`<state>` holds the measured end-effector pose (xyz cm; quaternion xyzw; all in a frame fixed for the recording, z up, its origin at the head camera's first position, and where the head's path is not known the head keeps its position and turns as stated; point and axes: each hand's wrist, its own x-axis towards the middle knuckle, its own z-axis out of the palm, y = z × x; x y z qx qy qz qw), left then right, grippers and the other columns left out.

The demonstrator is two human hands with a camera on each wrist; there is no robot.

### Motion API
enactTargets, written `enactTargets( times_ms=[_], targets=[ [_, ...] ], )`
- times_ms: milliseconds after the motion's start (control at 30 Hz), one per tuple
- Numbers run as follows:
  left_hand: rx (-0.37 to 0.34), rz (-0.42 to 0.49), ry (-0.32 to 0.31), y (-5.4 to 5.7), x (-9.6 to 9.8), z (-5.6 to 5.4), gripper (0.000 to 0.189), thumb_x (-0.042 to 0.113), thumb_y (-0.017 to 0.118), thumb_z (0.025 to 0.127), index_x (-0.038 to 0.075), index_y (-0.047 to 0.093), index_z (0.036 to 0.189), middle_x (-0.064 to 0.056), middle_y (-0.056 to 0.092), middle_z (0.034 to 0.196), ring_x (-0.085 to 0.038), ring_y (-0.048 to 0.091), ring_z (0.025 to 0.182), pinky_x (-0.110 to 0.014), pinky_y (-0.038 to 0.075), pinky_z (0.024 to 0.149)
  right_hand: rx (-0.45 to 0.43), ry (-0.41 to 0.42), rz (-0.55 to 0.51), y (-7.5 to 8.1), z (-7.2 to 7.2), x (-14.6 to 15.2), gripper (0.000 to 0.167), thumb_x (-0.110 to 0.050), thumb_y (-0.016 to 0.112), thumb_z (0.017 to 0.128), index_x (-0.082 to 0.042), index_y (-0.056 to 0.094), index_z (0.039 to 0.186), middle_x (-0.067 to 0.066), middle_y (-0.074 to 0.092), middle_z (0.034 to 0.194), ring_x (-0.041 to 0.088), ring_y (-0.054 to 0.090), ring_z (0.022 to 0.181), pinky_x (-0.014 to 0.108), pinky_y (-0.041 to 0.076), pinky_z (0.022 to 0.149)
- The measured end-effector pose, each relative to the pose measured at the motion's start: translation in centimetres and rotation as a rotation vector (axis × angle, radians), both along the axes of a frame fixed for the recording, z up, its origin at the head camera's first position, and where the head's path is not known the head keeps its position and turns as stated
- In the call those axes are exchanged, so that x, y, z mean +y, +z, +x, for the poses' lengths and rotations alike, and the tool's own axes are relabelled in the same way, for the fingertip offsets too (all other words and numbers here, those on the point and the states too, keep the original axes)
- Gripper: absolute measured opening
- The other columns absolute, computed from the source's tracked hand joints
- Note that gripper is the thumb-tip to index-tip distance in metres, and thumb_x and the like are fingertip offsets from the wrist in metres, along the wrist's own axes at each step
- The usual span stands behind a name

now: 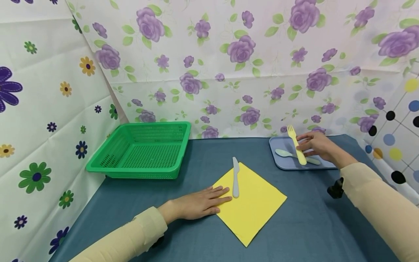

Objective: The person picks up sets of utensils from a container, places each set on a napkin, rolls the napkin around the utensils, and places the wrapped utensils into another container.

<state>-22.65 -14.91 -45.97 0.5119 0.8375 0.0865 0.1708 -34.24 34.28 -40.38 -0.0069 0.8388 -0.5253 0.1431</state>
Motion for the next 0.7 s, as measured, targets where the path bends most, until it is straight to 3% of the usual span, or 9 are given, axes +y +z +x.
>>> enactTargets(
  times_ms=[300, 533, 700],
  targets=[
    [0.009, 0.002, -0.003, -0.2, 0.0, -0.1, 0.056, 0.04, 0.032, 0.116, 0.03, 0.016, 0.169, 0.003, 0.005, 0.176, -0.019, 0.003, 0.161, -0.039, 0.007, 0.13, -0.058, 0.006, -0.037, -0.5, 0.1, -1.1, 0.061, -0.013, 0.07, 0.101, 0.007, 0.04, 0.15, 0.013, 0.063, 0.117, 0.018, 0.069, 0.094, 0.046, 0.061, 0.091],
    [0.007, 0.0, 0.001, -0.3, -0.1, -0.2, 0.056, 0.041, 0.031, 0.116, 0.031, 0.015, 0.169, 0.004, 0.004, 0.176, -0.018, 0.002, 0.161, -0.039, 0.006, 0.13, -0.076, 0.05, -0.021, -0.6, 0.3, -2.3, 0.064, -0.017, 0.071, 0.102, 0.006, 0.038, 0.152, 0.021, 0.056, 0.129, 0.022, 0.067, 0.101, 0.051, 0.057, 0.098],
    [0.013, -0.001, -0.002, -0.4, -0.1, -0.2, 0.056, 0.041, 0.03, 0.116, 0.031, 0.015, 0.169, 0.004, 0.004, 0.176, -0.017, 0.002, 0.161, -0.038, 0.006, 0.13, -0.072, 0.053, -0.034, -0.7, 0.5, -2.9, 0.06, -0.015, 0.07, 0.102, 0.006, 0.04, 0.149, 0.019, 0.06, 0.122, 0.022, 0.069, 0.099, 0.051, 0.058, 0.096]
  ],
)
